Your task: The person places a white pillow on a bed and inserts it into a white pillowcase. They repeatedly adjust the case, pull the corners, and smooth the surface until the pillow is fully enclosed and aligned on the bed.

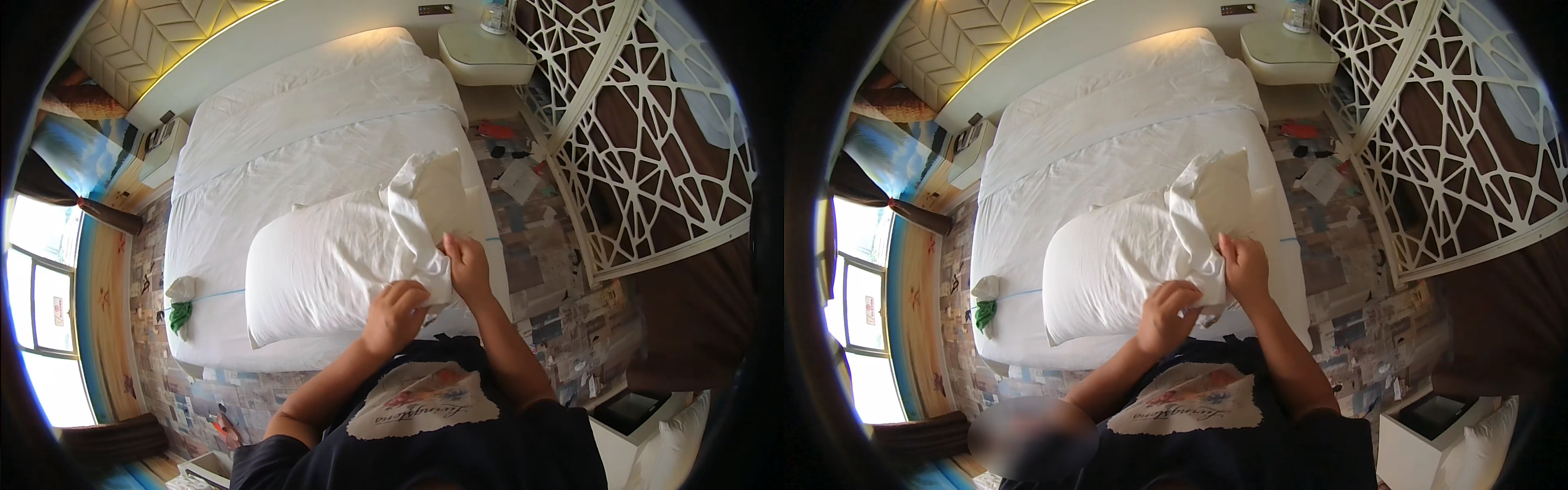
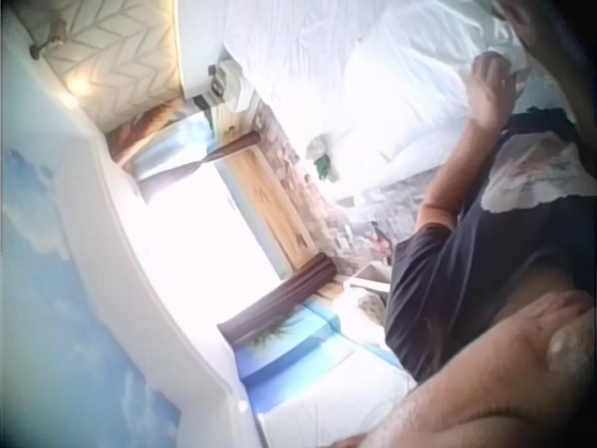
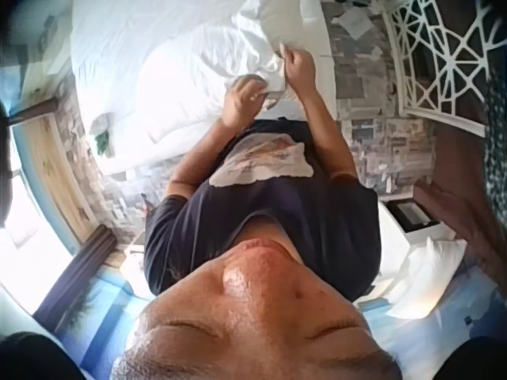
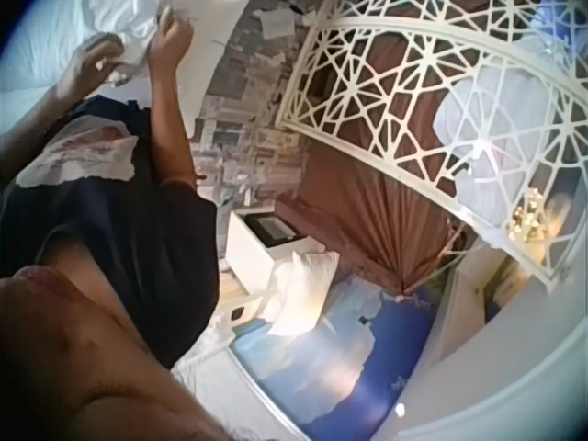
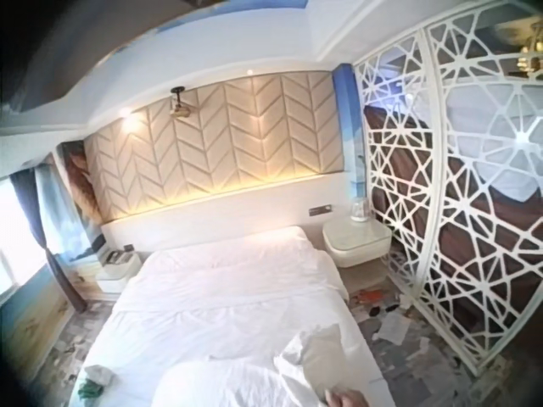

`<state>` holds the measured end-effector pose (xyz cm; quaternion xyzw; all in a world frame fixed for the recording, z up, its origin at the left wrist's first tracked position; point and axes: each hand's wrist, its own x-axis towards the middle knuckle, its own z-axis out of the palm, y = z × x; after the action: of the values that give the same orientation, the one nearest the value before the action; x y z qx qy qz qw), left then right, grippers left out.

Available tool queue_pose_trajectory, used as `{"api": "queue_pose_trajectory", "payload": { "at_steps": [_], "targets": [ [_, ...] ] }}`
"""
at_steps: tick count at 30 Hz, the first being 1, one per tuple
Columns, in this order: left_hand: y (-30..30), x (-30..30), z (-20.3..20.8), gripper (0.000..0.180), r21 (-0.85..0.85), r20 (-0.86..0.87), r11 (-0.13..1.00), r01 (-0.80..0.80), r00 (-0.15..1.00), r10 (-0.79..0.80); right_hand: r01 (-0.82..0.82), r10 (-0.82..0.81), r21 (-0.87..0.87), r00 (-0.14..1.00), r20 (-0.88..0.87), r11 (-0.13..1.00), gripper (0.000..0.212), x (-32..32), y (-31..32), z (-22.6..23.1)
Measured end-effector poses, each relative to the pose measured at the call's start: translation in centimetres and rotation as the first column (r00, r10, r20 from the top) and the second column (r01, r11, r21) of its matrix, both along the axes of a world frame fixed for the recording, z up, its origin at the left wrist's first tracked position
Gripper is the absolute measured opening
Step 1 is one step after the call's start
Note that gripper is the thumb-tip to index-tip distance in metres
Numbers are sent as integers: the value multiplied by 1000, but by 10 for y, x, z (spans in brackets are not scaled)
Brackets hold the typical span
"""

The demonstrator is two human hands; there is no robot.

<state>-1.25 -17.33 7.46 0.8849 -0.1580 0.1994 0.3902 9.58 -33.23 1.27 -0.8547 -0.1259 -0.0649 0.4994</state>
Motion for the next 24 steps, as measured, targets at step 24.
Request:
{"api": "queue_pose_trajectory", "payload": {
  "at_steps": [24],
  "targets": [
    [-25,7,-36,26,-47,-2,965,-259,966,259,-50,241,295,711,-660,954,40,36,-82,3]
  ]
}}
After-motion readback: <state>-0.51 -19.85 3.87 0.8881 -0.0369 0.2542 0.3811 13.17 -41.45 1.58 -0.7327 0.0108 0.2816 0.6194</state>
